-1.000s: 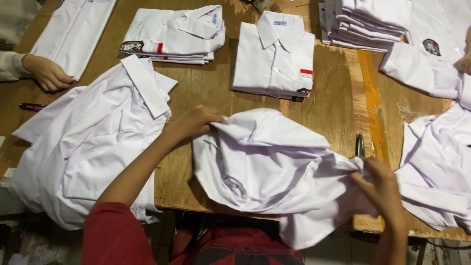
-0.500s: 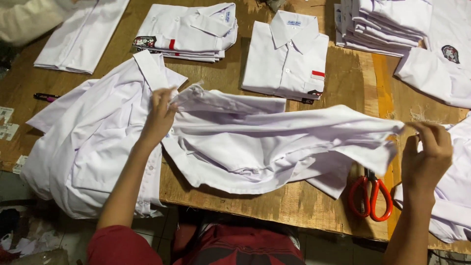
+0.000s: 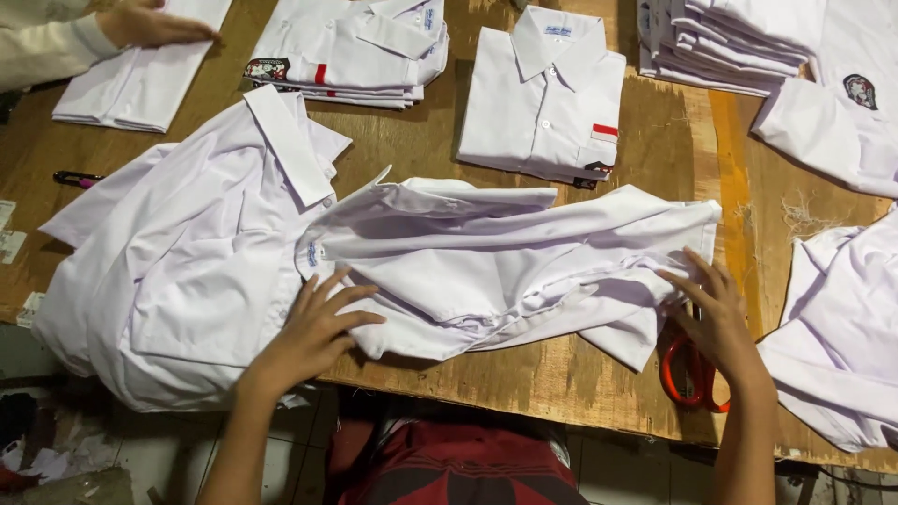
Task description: Trimming loose threads from white shirts with scissors and folding them on a wooden table.
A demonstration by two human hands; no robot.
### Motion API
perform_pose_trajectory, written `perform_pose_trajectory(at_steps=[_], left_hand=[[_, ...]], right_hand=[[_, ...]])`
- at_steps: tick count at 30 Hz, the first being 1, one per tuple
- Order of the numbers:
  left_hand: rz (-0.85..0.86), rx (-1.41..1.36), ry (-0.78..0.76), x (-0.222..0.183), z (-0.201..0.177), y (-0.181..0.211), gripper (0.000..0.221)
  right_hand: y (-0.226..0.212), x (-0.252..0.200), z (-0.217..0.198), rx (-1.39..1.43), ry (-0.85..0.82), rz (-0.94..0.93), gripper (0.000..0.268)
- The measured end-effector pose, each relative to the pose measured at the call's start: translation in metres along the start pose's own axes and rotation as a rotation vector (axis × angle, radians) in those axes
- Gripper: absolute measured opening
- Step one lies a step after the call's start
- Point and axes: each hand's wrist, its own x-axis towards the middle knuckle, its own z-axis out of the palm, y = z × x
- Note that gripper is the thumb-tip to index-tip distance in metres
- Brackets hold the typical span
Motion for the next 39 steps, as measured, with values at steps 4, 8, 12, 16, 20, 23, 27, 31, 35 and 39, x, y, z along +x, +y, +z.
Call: perform_pose_trajectory(at_steps=[4,8,12,16,20,23,27,31,35,39], left_hand=[[-0.126,-0.275,0.161,0.006,0.012,-0.007,0.051],[-0.074,-0.342,0.372,0.007,0.013,-0.033,0.041],[0.016,-0.432,0.513,0.015,-0.007,-0.014,0.039],[-0.535,-0.239,0.154,0.029,-0.038,0.017,0.035],[-0.375,0.051,0.205,0.039,-0.035,0.020,0.029],[-0.068,0.036,0.357,0.057,-0.042,0.021,0.029],[0.092,0.136,0.312,0.099,-0.059,0.035,0.049],[0.210,0.144,0.356,0.143,-0.047,0.010,0.053],[0.018,0.169,0.326,0.157,-0.042,0.004,0.043],[-0.028,0.313,0.543,0.170,-0.015,-0.031,0.036]], right_hand=[[0.042,-0.007,0.015,0.096,0.275,-0.130,0.011],[0.037,-0.041,-0.008,0.309,0.421,-0.036,0.010],[0.057,-0.081,-0.014,0.790,0.325,0.279,0.017],[-0.018,-0.062,-0.048,0.561,-0.058,0.572,0.029],[-0.035,-0.035,-0.050,0.238,-0.258,0.809,0.041],[-0.036,-0.013,-0.051,0.157,-0.093,0.476,0.021],[-0.050,0.052,-0.034,0.157,0.043,-0.003,0.026],[-0.109,0.098,-0.031,0.255,-0.094,-0.044,0.031],[-0.117,0.131,-0.014,0.079,-0.256,-0.048,0.042],[-0.115,0.142,0.000,-0.117,-0.512,0.001,0.041]])
